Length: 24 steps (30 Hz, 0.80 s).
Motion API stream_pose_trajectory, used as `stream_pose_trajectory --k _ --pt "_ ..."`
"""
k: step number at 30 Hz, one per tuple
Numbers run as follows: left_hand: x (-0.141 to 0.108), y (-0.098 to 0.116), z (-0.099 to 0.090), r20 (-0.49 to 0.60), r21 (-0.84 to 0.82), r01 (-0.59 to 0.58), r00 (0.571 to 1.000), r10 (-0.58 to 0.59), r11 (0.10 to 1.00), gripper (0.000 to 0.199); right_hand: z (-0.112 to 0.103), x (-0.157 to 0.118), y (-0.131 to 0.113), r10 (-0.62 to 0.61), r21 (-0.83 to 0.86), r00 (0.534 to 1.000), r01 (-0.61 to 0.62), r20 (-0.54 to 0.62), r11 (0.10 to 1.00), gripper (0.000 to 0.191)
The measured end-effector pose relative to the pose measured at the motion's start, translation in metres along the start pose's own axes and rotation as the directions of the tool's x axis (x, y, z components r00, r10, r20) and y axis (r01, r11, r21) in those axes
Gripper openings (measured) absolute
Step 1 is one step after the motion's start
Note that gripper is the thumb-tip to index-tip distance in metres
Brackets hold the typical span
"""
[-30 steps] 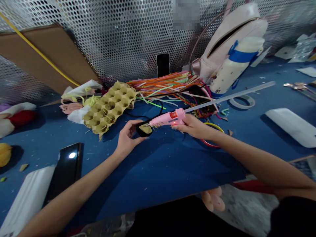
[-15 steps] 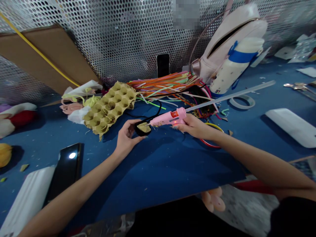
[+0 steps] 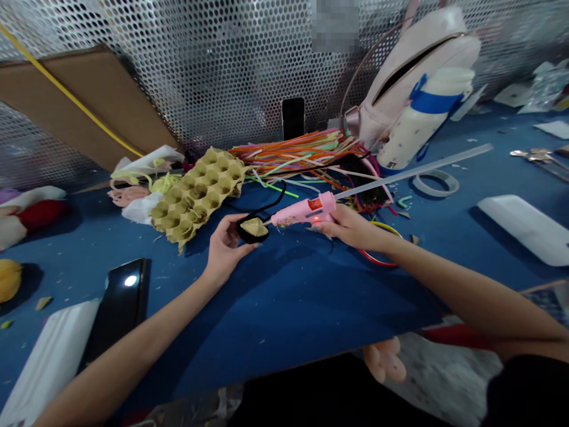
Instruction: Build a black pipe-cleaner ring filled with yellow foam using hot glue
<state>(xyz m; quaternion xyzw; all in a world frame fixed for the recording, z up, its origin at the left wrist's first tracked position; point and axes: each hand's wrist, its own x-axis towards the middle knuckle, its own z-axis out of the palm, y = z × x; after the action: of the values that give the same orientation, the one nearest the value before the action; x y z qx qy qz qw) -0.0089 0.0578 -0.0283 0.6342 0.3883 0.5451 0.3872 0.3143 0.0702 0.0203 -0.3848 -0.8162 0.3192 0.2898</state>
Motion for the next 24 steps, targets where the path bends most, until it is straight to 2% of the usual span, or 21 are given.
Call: stream_pose_trajectory --k 4,8,15,24 --pt "0.0005 -0.0071 -0.0009 -0.033 -0.082 0.019 0.999 -0.022 0.996 0.067 -0.0009 0.0007 -0.0006 0.000 -0.010 1.000 -0.001 -0.011 1.000 0.054" --pt "0.0002 -0.0105 -0.0020 -0.042 -0.085 0.028 0.999 -0.031 0.996 0.069 -0.0015 0.0013 -0.0030 0.009 -0.019 1.000 -0.009 -0.001 1.000 0.053" --pt "0.0003 -0.0114 -0.0031 -0.049 -0.125 0.016 0.999 -0.022 0.992 0.068 0.0001 0.0017 -0.0009 0.002 -0.028 1.000 -0.002 -0.008 1.000 0.055" --pt "0.0012 -0.0091 -0.0012 -0.089 -0.218 0.054 0.993 -0.075 0.975 0.068 -0.0005 0.0024 -0.0009 0.025 -0.055 1.000 -0.025 0.010 0.998 0.055"
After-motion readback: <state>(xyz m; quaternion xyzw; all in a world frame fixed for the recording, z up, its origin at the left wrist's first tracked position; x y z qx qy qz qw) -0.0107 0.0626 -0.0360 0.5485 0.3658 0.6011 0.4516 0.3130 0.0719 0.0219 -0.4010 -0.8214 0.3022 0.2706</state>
